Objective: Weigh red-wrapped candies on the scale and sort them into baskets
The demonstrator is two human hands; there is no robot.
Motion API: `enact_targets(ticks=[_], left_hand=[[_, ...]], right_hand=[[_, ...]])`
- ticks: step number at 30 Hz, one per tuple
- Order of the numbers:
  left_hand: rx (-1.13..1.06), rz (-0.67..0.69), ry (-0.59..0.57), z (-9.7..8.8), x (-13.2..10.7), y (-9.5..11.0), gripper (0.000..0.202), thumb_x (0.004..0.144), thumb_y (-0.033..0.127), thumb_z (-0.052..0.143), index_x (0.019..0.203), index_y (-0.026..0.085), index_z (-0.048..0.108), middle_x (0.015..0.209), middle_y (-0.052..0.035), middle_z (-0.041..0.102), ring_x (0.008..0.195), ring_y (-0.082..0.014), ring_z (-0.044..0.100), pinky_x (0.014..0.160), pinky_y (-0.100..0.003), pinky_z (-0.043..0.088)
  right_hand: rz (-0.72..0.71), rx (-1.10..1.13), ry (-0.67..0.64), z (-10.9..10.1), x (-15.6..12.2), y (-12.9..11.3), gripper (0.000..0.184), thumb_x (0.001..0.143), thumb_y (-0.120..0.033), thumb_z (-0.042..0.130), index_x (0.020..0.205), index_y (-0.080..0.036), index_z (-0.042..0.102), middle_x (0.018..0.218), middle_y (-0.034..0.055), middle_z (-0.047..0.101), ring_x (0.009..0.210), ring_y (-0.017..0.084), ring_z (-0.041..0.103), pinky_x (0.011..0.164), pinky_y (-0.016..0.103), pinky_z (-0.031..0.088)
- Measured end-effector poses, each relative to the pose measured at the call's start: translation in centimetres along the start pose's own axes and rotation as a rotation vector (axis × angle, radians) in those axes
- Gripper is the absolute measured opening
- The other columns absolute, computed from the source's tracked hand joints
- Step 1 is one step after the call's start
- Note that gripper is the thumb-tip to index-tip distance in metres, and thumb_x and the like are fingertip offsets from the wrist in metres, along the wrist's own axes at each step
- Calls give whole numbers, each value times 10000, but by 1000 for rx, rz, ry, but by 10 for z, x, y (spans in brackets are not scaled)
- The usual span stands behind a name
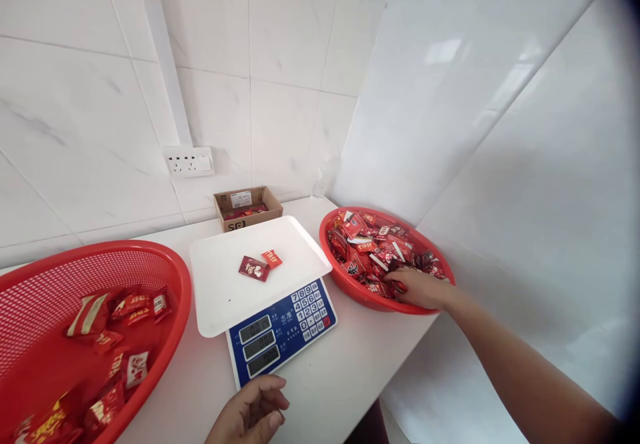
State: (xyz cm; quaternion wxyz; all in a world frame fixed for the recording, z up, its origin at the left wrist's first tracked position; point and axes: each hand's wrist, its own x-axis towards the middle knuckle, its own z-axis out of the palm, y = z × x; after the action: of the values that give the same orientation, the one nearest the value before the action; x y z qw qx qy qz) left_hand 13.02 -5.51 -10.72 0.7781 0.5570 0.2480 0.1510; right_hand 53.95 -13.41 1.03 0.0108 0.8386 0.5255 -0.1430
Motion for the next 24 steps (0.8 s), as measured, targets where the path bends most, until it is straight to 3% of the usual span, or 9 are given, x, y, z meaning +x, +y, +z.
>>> enact_targets(ticks=[4, 8, 14, 17, 20, 24], left_hand=[[6, 16, 54, -3, 1, 2, 433, 744, 520, 670, 1072, 240, 636, 961, -65, 648, 904, -204, 584, 854, -356, 445], [30, 11, 3, -6, 2, 2, 425, 759, 499, 666, 1095, 241, 628, 989, -70, 647, 933, -210, 582, 874, -366, 442], [21, 29, -9, -7, 2, -6, 448, 764, 506, 659, 1115, 231, 610, 1007, -79, 639, 942, -209, 576, 866, -355, 429], [3, 70, 5, -1, -1, -7, 501, 728, 552, 672, 1095, 217, 608, 972, -77, 635, 866, -183, 574, 799, -324, 426], [23, 92, 19, 4, -3, 0, 539, 704, 583, 678, 1077, 200, 604, 949, -79, 627, 816, -163, 560, 765, -309, 412], [49, 69, 81, 7, -6, 16, 532, 700, 575, 686, 1052, 185, 601, 945, -78, 619, 835, -165, 549, 772, -303, 398]], right_hand=[[6, 63, 62, 1, 8, -5, 381, 700, -187, 528, 1050, -243, 665, 1088, 73, 661, 995, 280, 611, 871, 399, 471], [76, 285, 275, -17, 7, -7, 296, 757, -252, 483, 1005, -262, 644, 1114, 26, 652, 999, 237, 612, 868, 359, 468], [123, 468, 511, -30, 10, -23, 320, 786, -443, 507, 1018, -239, 594, 1104, 49, 647, 1024, 262, 588, 902, 399, 436], [14, 533, 536, -27, 20, -54, 316, 797, -491, 488, 946, -234, 598, 1110, 60, 641, 1054, 265, 569, 933, 399, 413], [-109, 626, 511, -20, 38, -101, 323, 775, -484, 527, 954, -226, 603, 1019, 61, 659, 1009, 258, 586, 922, 401, 424], [-247, 765, 374, -6, 66, -159, 412, 786, -421, 544, 1138, -208, 551, 1090, 81, 636, 1036, 236, 583, 916, 392, 448]])
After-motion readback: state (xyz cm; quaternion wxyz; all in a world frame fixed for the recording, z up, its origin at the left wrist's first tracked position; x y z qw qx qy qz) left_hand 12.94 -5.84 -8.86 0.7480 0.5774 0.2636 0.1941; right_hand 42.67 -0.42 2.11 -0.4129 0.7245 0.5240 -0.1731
